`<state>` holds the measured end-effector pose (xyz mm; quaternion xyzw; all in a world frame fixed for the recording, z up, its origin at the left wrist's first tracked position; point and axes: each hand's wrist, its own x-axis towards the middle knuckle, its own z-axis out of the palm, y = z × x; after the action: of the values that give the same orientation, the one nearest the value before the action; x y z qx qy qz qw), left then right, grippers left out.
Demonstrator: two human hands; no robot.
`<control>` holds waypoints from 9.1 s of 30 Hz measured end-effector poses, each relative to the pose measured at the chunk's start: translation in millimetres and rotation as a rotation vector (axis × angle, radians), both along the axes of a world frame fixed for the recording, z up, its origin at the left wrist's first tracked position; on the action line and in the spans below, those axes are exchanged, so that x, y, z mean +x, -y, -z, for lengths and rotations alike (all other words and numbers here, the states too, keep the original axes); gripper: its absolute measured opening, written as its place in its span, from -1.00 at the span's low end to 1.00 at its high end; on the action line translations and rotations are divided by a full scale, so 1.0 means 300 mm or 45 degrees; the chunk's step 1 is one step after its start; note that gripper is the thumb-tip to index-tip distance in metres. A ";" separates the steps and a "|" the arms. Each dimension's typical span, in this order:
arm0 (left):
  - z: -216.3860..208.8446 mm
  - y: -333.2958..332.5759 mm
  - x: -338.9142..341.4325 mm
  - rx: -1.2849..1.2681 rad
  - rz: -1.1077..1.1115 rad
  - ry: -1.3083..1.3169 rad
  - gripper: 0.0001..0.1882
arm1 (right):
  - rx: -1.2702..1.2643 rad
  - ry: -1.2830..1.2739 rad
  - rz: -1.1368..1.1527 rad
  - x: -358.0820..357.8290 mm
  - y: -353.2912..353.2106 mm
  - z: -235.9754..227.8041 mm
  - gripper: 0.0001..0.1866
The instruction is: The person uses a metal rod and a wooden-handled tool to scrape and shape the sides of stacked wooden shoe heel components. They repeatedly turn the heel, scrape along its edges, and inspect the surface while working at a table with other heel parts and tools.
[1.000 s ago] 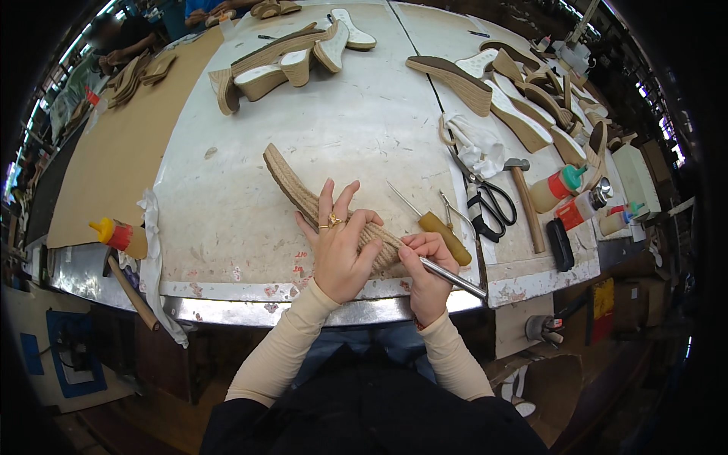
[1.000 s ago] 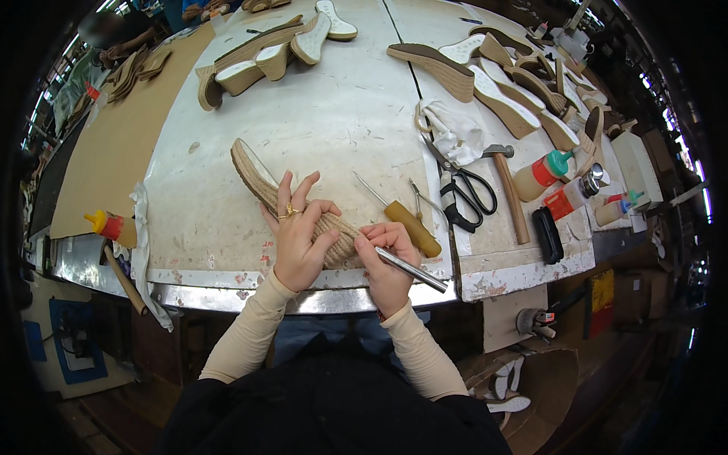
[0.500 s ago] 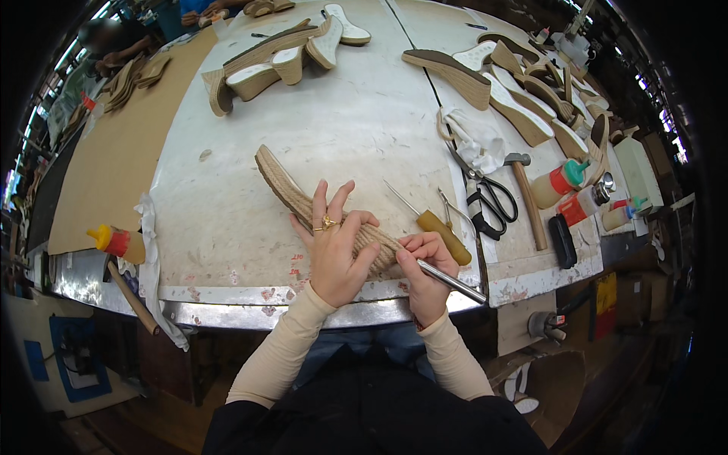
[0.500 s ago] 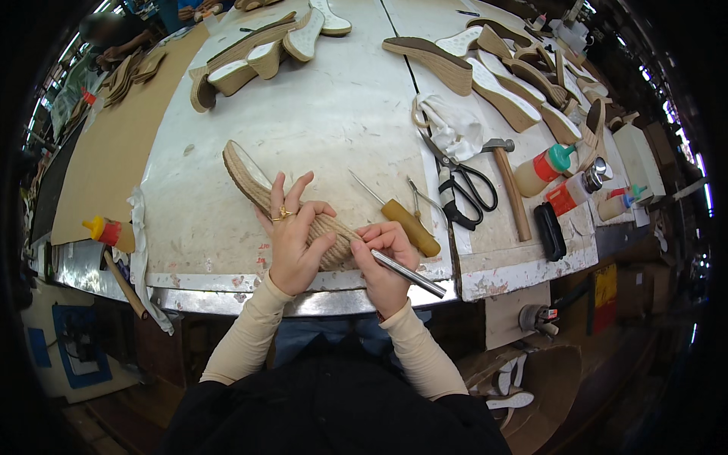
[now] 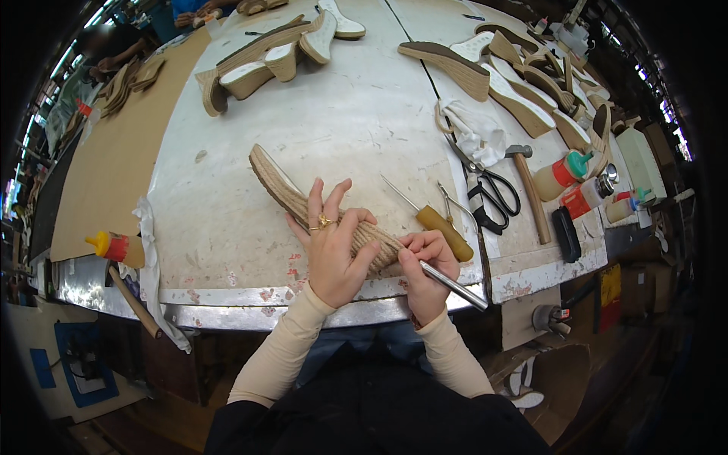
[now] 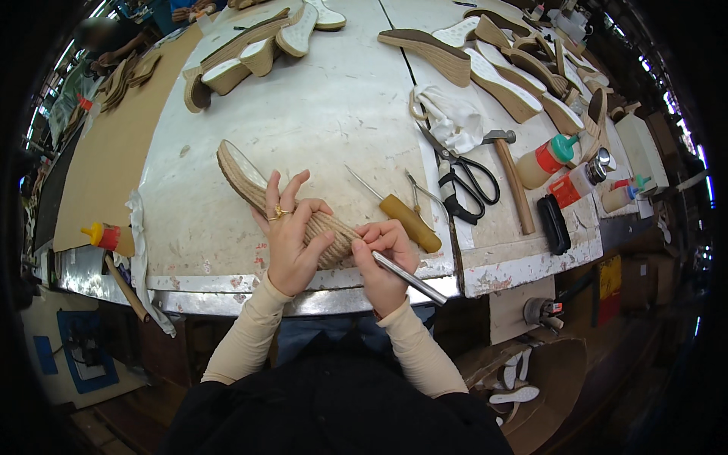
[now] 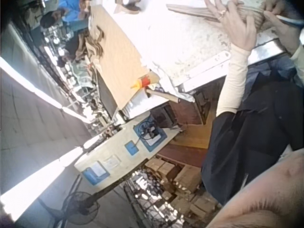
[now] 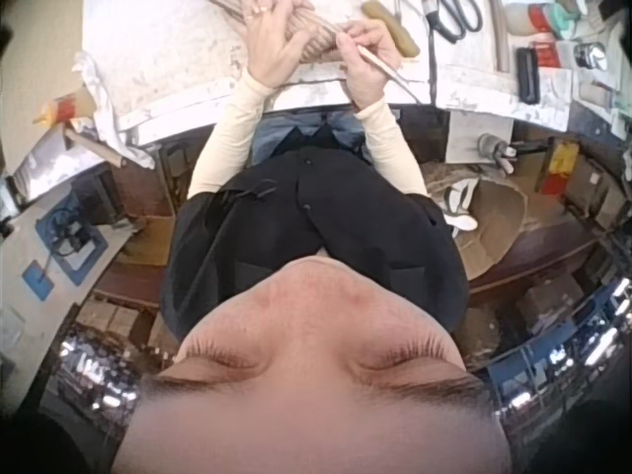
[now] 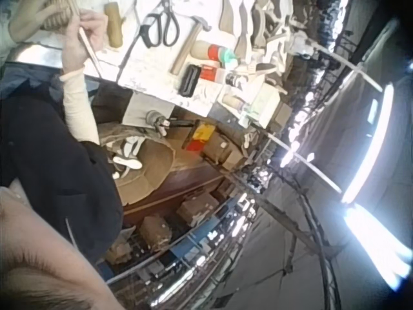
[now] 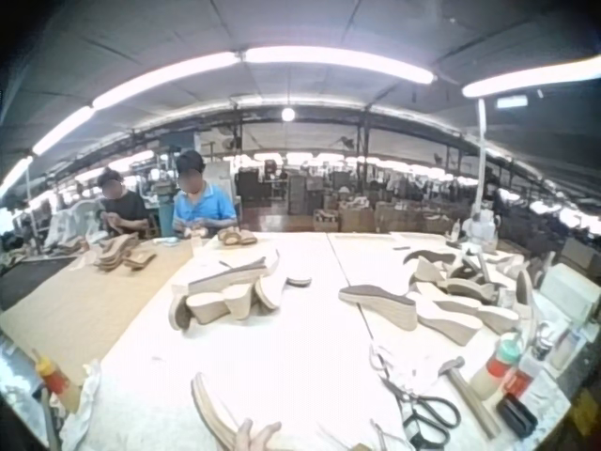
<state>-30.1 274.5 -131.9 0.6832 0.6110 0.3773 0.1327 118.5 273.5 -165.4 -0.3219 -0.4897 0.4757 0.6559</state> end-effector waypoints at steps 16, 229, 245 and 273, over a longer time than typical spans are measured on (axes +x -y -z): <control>0.001 -0.001 0.002 0.015 -0.012 -0.017 -0.78 | -0.040 0.102 0.112 -0.028 0.005 -0.025 -0.77; -0.239 0.143 -0.149 -0.144 0.623 1.454 0.01 | 0.300 0.666 -0.804 0.110 0.201 -0.487 -0.43; -0.257 0.180 -0.095 -0.143 0.460 1.634 0.00 | 0.688 1.148 -0.321 0.108 0.211 -0.523 -0.41; -0.159 0.183 -0.095 -0.096 0.846 1.788 -0.15 | 0.381 0.552 -0.771 0.073 0.242 -0.454 -0.50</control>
<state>-58.7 219.5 -84.3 0.4266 0.1593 0.6411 0.6178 140.4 200.8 -29.3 -0.1568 -0.7532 0.4922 0.4072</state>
